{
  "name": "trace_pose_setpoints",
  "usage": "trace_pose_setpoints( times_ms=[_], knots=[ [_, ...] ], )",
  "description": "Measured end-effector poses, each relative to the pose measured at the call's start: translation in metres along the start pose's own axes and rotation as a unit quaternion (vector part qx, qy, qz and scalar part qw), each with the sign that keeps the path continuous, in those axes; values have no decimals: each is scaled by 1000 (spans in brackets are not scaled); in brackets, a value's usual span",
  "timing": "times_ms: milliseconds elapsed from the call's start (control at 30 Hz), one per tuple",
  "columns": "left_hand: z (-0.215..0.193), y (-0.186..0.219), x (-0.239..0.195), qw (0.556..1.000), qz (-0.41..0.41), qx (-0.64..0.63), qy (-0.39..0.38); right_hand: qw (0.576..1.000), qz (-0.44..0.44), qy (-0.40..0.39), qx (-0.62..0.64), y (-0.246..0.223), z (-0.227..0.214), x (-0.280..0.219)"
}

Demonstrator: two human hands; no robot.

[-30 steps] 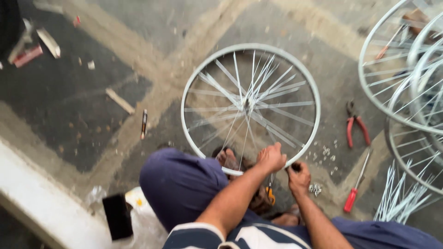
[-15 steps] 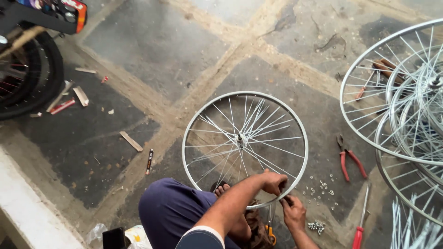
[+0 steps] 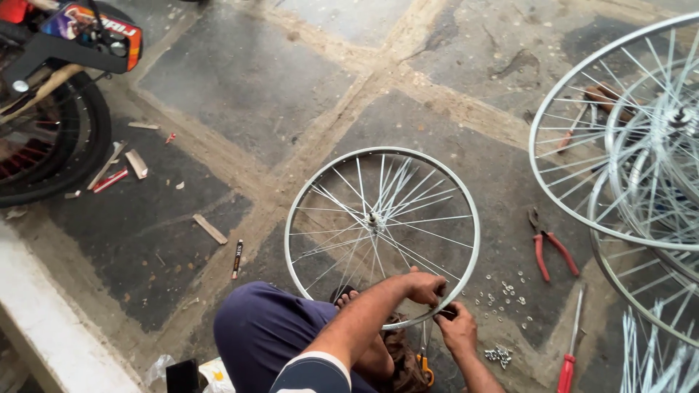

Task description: The person sits on the floor and laces a bicycle wheel by inserting spokes through the rim and hub, then tightening the nipples by hand. The wheel is rotated occasionally to access different sections.

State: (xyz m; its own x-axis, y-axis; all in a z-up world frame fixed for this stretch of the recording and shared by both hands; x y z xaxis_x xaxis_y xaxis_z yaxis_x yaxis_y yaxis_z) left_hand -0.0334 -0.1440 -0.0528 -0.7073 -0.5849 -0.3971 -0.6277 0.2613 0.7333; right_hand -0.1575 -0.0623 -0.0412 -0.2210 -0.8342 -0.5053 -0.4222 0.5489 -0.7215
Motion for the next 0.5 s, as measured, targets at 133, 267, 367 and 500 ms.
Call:
trace_pose_setpoints(
  times_ms=[133, 267, 367, 500],
  knots=[
    [6, -5, 2, 1000, -2, -2, 0, 1000, -26, -5, 6, -5, -3, -6],
    [4, -7, -2, 1000, -9, -5, -5, 1000, -4, -12, 2, -9, -3, -11],
    [2, -4, -3, 1000, -3, 8, 5, 1000, -7, -16, -7, -13, -6, -14],
    [0, -3, -5, 1000, -6, -13, 12, 1000, 0, -16, -10, -14, -5, -16]
  ],
)
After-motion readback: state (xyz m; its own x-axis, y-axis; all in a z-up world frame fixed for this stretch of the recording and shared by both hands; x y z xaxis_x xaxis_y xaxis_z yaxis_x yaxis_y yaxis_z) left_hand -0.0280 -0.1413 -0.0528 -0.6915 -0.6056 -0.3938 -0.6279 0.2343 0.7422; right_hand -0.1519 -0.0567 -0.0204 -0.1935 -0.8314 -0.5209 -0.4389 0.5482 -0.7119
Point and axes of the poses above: each hand's wrist, its own x-axis towards the middle knuckle, its own z-axis out of the palm, y = z × x, the point moved 9 cm from there along x, towards the middle knuckle, and after that the axes turned 9 degrees about z, right-handed, at the moved point
